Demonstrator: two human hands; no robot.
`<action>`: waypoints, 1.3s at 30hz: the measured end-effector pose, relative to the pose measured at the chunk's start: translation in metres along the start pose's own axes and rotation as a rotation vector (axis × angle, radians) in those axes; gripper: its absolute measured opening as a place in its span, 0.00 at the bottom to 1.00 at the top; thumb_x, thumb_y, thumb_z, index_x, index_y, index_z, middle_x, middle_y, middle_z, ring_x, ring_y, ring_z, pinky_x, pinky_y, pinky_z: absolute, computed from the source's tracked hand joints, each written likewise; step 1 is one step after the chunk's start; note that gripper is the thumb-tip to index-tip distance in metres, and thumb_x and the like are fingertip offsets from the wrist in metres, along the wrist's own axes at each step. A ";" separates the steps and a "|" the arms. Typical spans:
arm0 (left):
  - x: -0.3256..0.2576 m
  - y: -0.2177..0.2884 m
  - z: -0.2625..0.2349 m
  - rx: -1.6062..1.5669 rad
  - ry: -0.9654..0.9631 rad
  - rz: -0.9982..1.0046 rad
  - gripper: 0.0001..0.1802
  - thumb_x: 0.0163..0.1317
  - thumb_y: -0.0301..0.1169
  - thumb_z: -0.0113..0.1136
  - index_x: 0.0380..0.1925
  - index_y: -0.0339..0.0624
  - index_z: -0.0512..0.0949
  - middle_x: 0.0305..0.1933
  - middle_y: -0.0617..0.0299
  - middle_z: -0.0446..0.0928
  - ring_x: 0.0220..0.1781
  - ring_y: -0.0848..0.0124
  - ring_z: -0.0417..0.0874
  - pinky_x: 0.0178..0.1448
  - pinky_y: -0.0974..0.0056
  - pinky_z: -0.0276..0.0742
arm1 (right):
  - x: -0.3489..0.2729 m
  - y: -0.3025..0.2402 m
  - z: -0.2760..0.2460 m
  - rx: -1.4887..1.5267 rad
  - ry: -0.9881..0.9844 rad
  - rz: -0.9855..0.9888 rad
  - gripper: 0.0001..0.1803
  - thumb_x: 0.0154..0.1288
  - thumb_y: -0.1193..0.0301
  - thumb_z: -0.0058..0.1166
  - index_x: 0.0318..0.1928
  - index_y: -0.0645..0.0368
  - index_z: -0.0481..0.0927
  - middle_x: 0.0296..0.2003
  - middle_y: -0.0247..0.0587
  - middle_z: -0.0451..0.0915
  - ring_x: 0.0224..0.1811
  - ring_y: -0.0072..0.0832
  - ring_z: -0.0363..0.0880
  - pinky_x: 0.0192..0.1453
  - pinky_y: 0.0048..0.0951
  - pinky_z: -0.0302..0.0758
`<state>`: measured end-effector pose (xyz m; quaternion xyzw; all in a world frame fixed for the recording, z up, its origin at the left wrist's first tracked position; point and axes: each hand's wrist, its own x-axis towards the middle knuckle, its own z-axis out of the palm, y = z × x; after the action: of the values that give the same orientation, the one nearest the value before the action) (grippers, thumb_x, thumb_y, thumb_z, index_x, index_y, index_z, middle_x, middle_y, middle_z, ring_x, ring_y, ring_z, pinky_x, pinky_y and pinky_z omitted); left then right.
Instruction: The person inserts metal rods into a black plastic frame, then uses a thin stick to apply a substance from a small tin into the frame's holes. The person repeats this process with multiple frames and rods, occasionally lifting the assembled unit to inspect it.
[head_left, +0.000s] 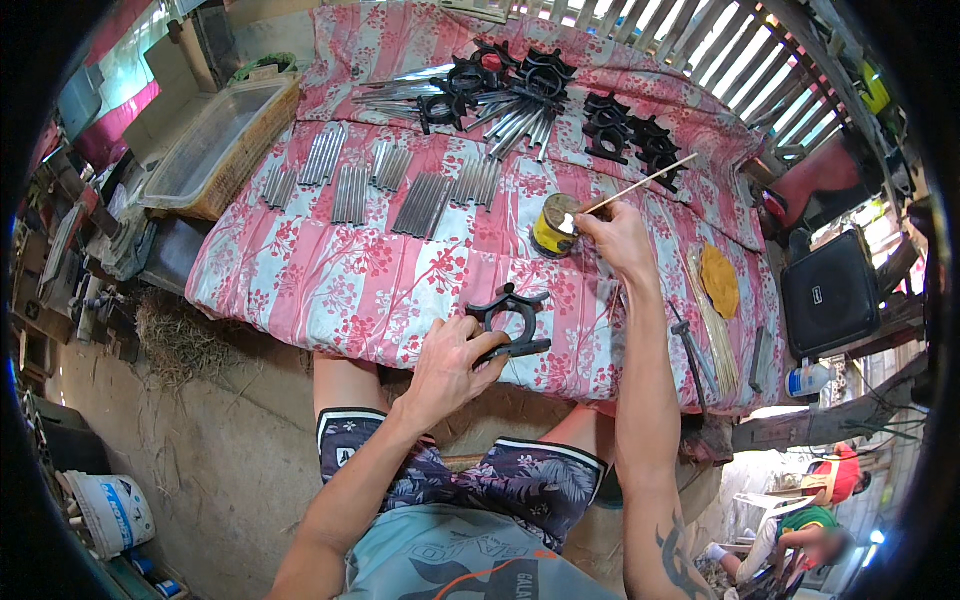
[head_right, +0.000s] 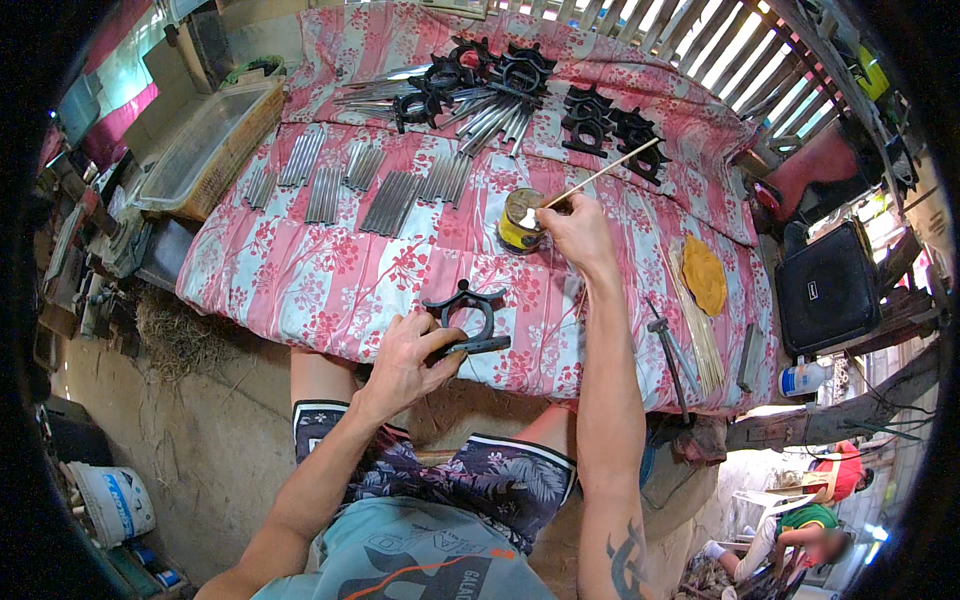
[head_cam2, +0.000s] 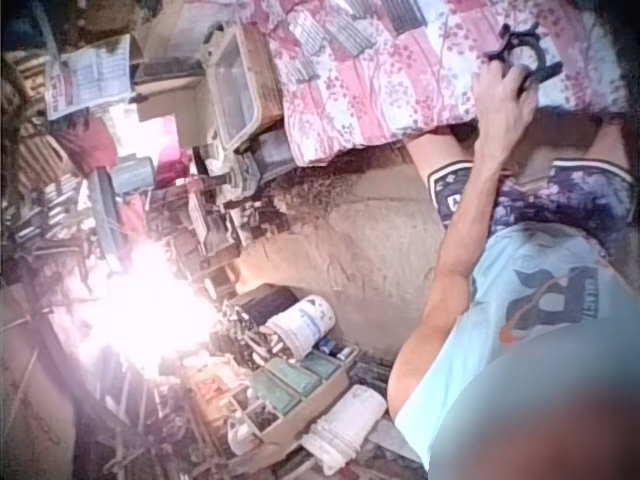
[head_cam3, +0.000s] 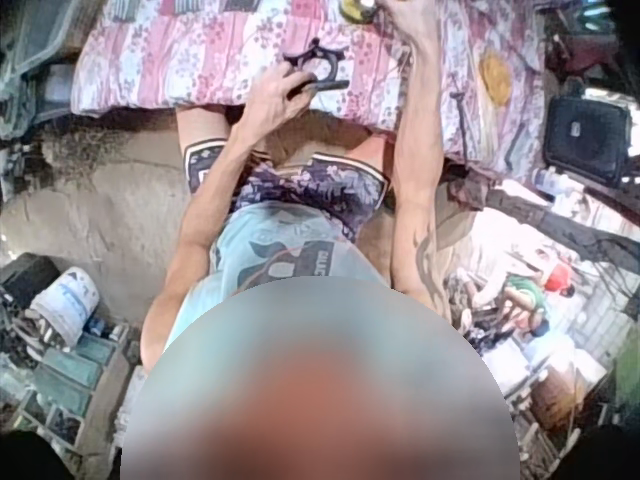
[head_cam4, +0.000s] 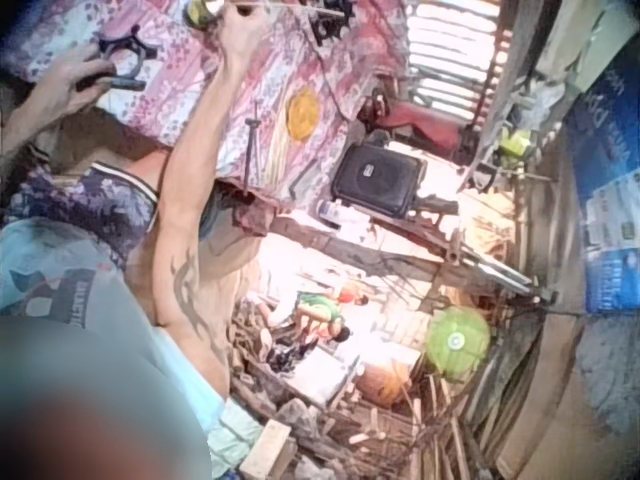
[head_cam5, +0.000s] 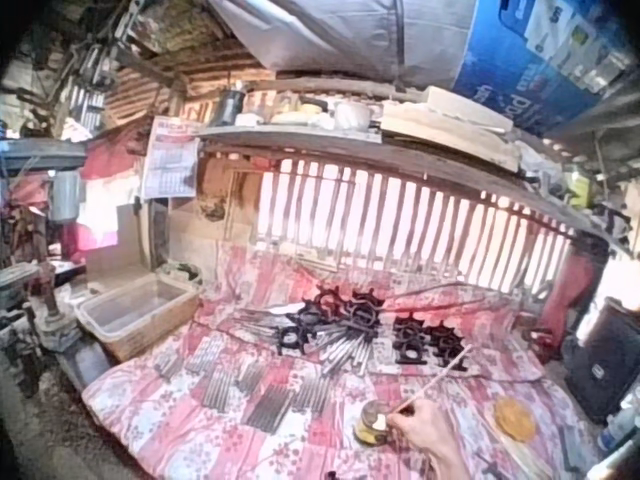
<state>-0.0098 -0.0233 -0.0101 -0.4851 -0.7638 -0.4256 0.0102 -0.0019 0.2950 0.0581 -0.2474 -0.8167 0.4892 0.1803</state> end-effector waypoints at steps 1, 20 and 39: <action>0.000 0.000 0.000 -0.001 0.001 0.000 0.15 0.59 0.34 0.75 0.46 0.46 0.88 0.35 0.59 0.74 0.41 0.60 0.77 0.46 0.54 0.67 | 0.001 -0.001 0.000 -0.007 -0.011 0.000 0.12 0.65 0.71 0.67 0.43 0.69 0.87 0.33 0.39 0.88 0.34 0.24 0.83 0.41 0.30 0.79; -0.001 -0.003 0.002 -0.006 0.015 0.028 0.16 0.59 0.32 0.73 0.47 0.44 0.86 0.37 0.56 0.74 0.43 0.57 0.78 0.47 0.52 0.68 | -0.168 -0.010 0.054 0.333 -0.287 0.024 0.04 0.72 0.79 0.64 0.43 0.60 0.82 0.30 0.23 0.78 0.28 0.09 0.71 0.30 0.18 0.67; 0.000 -0.004 0.001 -0.006 0.058 0.046 0.17 0.57 0.35 0.76 0.47 0.46 0.87 0.35 0.57 0.76 0.40 0.57 0.79 0.45 0.53 0.67 | -0.174 -0.014 0.066 -0.068 -0.226 -0.280 0.05 0.68 0.82 0.60 0.42 0.65 0.78 0.33 0.43 0.79 0.32 0.34 0.78 0.38 0.35 0.75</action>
<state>-0.0120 -0.0229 -0.0132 -0.4902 -0.7504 -0.4415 0.0406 0.1011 0.1413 0.0311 -0.0805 -0.8743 0.4561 0.1454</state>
